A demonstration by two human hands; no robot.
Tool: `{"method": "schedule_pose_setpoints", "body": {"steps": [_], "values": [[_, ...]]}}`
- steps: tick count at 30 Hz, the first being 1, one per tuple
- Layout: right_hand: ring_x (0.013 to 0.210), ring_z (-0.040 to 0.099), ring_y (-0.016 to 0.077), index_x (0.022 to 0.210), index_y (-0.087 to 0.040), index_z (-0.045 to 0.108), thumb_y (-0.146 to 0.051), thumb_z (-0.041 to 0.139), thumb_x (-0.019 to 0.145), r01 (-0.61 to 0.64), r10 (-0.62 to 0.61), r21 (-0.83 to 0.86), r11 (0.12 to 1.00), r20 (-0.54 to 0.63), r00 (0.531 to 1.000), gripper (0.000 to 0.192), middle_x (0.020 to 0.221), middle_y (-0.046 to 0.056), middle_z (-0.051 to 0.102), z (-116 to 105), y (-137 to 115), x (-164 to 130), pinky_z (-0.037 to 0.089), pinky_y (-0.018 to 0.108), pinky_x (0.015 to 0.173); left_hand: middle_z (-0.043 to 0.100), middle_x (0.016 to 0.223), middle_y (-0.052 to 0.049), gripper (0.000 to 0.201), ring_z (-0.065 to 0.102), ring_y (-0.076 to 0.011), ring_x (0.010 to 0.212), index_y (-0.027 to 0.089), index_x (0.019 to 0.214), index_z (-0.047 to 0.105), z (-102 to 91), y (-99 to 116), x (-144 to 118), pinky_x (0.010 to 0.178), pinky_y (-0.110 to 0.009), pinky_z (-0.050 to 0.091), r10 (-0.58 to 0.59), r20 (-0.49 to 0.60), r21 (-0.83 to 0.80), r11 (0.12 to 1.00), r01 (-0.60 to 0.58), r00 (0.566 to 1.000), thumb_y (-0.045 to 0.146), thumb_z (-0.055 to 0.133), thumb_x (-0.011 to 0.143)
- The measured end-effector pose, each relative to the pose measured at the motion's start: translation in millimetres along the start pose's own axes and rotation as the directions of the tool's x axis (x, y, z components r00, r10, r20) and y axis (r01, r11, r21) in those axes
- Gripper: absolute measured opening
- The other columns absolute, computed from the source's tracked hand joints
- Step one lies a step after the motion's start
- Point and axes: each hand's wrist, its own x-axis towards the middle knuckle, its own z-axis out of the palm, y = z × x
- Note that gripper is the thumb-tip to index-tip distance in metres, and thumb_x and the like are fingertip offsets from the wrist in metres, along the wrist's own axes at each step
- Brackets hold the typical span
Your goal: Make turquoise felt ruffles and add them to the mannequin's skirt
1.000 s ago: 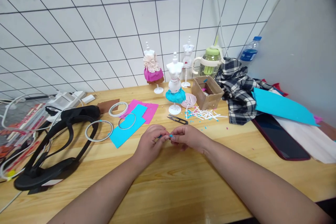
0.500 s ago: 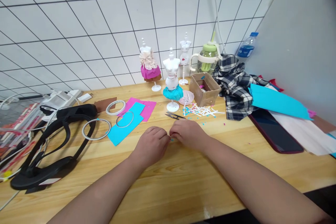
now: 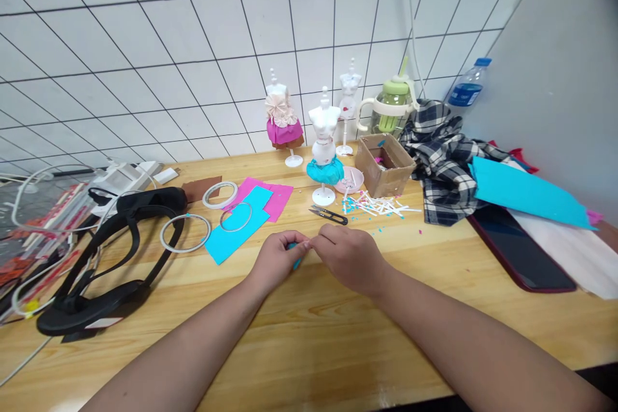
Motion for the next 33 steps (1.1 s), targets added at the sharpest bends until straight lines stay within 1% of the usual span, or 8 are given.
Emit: {"method": "schedule_pose_setpoints", "body": {"steps": [4,9,12,14,17,19,29,33], "values": [[0.068,0.051,0.0135,0.088,-0.021,0.067,-0.021,0.04,0.098,0.014,-0.013,0.011,1.0,-0.05,0.999,0.029,0.077,0.003,0.062,-1.6,2.9,-0.9,0.027,0.031,0.058,0.065,0.06,-0.002,0.021,0.053,-0.0108,0.052,0.015,0.065,0.067,6.2,-2.7,-0.3,0.048,-0.023,0.038,-0.17,0.072,-0.512,0.84,0.183,0.983,0.035,0.075,0.063],[0.082,0.059,0.0152,0.099,-0.023,0.069,-0.026,0.044,0.097,-0.074,0.101,0.287,0.955,-0.08,0.992,0.025,0.091,0.003,0.068,-2.9,4.4,-0.7,0.038,0.027,0.07,0.069,0.069,-0.004,0.02,0.06,-0.0115,0.062,0.015,0.071,0.071,2.4,-4.4,4.0,0.056,-0.022,0.045,-0.272,0.051,-0.704,0.673,0.228,0.961,0.029,0.081,0.061],[0.078,0.059,0.0148,0.103,-0.021,0.068,-0.035,0.055,0.09,-0.261,0.336,0.576,0.774,-0.025,0.942,0.023,0.094,0.005,0.066,-0.5,4.1,2.4,0.043,0.027,0.071,0.069,0.071,-0.004,0.02,0.061,-0.0124,0.066,0.014,0.075,0.072,-1.0,-4.4,5.7,0.061,-0.023,0.048,-0.253,0.084,-0.696,0.677,0.239,0.964,0.029,0.081,0.063],[0.071,0.056,0.0136,0.112,-0.019,0.065,-0.041,0.064,0.083,-0.353,0.423,0.722,0.595,0.093,0.901,0.037,0.096,0.005,0.064,2.8,4.6,5.2,0.046,0.027,0.067,0.068,0.07,-0.004,0.019,0.06,-0.0118,0.064,0.014,0.074,0.072,-0.1,-4.3,4.6,0.063,-0.023,0.048,-0.214,0.13,-0.683,0.688,0.244,0.968,0.029,0.08,0.065],[0.069,0.054,0.0131,0.113,-0.019,0.067,-0.041,0.067,0.078,-0.431,0.396,0.834,0.345,0.287,0.872,0.041,0.094,0.005,0.063,8.5,7.1,8.9,0.045,0.027,0.064,0.069,0.07,-0.004,0.02,0.06,-0.0125,0.064,0.014,0.075,0.072,3.6,-4.8,1.3,0.064,-0.025,0.048,-0.168,0.166,-0.664,0.709,0.236,0.972,0.03,0.08,0.065],[0.066,0.051,0.0127,0.106,-0.019,0.07,-0.038,0.067,0.078,-0.458,0.362,0.849,0.262,0.353,0.863,0.034,0.087,0.004,0.064,11.5,9.5,10.3,0.043,0.026,0.061,0.07,0.074,-0.006,0.022,0.061,-0.0146,0.068,0.013,0.076,0.073,5.0,-5.9,-0.2,0.065,-0.026,0.048,-0.153,0.164,-0.644,0.731,0.223,0.975,0.031,0.08,0.065],[0.059,0.04,0.0106,0.081,-0.018,0.071,-0.035,0.073,0.071,-0.443,0.388,0.846,0.296,0.317,0.865,0.02,0.07,-0.001,0.052,16.2,13.8,9.5,0.032,0.023,0.052,0.072,0.08,-0.007,0.025,0.061,-0.0176,0.078,0.012,0.082,0.076,0.6,-7.2,-1.4,0.076,-0.028,0.045,-0.08,0.221,-0.591,0.782,0.199,0.972,0.032,0.078,0.066],[0.058,0.04,0.0112,0.078,-0.018,0.069,-0.038,0.074,0.07,-0.455,0.424,0.846,0.28,0.316,0.849,0.022,0.067,-0.001,0.05,15.6,17.0,10.4,0.032,0.024,0.052,0.071,0.081,-0.004,0.027,0.059,-0.0163,0.076,0.016,0.088,0.075,-0.1,-7.4,-1.3,0.072,-0.027,0.043,-0.042,0.177,-0.554,0.822,0.135,0.983,0.035,0.077,0.069]]}}
